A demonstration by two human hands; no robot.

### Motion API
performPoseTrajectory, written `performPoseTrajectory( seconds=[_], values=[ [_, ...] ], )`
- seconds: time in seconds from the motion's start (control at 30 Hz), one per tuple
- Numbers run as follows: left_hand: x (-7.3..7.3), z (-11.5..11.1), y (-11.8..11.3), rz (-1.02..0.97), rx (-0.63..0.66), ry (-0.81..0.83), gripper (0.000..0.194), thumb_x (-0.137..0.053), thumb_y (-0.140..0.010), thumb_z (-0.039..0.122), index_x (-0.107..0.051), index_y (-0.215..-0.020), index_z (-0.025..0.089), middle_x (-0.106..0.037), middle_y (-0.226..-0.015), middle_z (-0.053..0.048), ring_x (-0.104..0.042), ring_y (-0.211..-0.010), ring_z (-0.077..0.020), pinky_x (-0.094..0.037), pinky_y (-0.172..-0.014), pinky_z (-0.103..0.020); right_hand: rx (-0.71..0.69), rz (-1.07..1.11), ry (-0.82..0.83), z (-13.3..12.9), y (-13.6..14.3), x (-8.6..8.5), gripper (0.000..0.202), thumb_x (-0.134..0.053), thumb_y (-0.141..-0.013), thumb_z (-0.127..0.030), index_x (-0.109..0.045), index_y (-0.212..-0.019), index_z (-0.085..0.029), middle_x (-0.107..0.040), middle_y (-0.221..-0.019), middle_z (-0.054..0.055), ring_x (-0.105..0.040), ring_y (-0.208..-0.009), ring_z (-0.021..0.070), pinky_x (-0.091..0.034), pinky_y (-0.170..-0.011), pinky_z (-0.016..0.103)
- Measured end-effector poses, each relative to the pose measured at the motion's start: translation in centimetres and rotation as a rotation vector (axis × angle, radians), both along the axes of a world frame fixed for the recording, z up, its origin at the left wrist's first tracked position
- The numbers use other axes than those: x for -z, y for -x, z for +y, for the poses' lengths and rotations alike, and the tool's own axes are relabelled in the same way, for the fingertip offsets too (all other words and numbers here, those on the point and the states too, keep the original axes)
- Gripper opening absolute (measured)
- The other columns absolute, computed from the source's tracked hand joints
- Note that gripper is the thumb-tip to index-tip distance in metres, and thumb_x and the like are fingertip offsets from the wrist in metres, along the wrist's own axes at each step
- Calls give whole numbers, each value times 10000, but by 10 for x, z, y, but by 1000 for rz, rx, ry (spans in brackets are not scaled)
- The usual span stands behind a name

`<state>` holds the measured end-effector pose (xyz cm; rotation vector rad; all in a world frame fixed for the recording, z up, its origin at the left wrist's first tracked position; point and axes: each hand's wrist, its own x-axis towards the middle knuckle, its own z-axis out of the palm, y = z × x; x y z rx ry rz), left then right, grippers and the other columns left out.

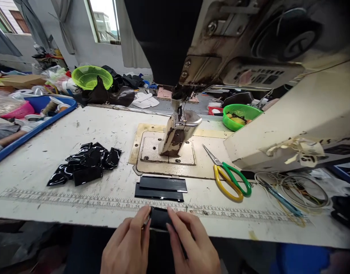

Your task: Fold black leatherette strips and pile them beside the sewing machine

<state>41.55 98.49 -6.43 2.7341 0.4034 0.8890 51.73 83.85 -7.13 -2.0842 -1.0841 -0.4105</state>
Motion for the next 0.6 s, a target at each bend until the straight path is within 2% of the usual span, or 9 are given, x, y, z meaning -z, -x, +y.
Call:
performPoseTrajectory(
  seconds=[0.1,0.2,0.3,0.4,0.6],
  values=[
    [2,4,0,51,93,-89,406,-460,-999,144,-527,-1399,161,-742,-1195,-74,-708,-943,-182,-570,-817,-265,-75,-19,7,2,-1,-3,526,-552,-953,-70,-522,-1464,-192,-697,-1102,128,-707,-994,219,-626,-869,308],
    [2,9,0,90,153,-216,459,-474,-983,144,-519,-1440,170,-650,-1380,-82,-695,-1019,-215,-587,-851,-323,-111,9,-5,-1,-6,-9,484,-520,-945,-23,-585,-1397,-184,-710,-1135,134,-699,-1030,222,-637,-848,318],
    [0,13,0,81,233,-274,482,-455,-974,122,-512,-1453,149,-621,-1415,-78,-645,-1208,-229,-561,-989,-342,-137,-4,-47,-5,-10,-12,419,-534,-940,-17,-647,-1311,-176,-735,-1140,122,-708,-1064,223,-642,-887,333],
    [0,16,1,92,337,-259,512,-385,-959,41,-509,-1449,126,-604,-1436,-76,-551,-1349,-193,-473,-1121,-318,-172,-36,-64,-8,-12,-10,400,-570,-939,-28,-658,-1299,-176,-751,-1159,103,-715,-1099,223,-639,-933,341],
    [5,25,0,35,407,-114,414,-459,-976,55,-589,-1363,127,-621,-1416,-86,-559,-1341,-180,-464,-1124,-272,-201,-61,28,-10,-12,-5,518,-565,-937,-21,-568,-1424,-197,-731,-1227,95,-699,-1156,241,-623,-978,378]
  ],
)
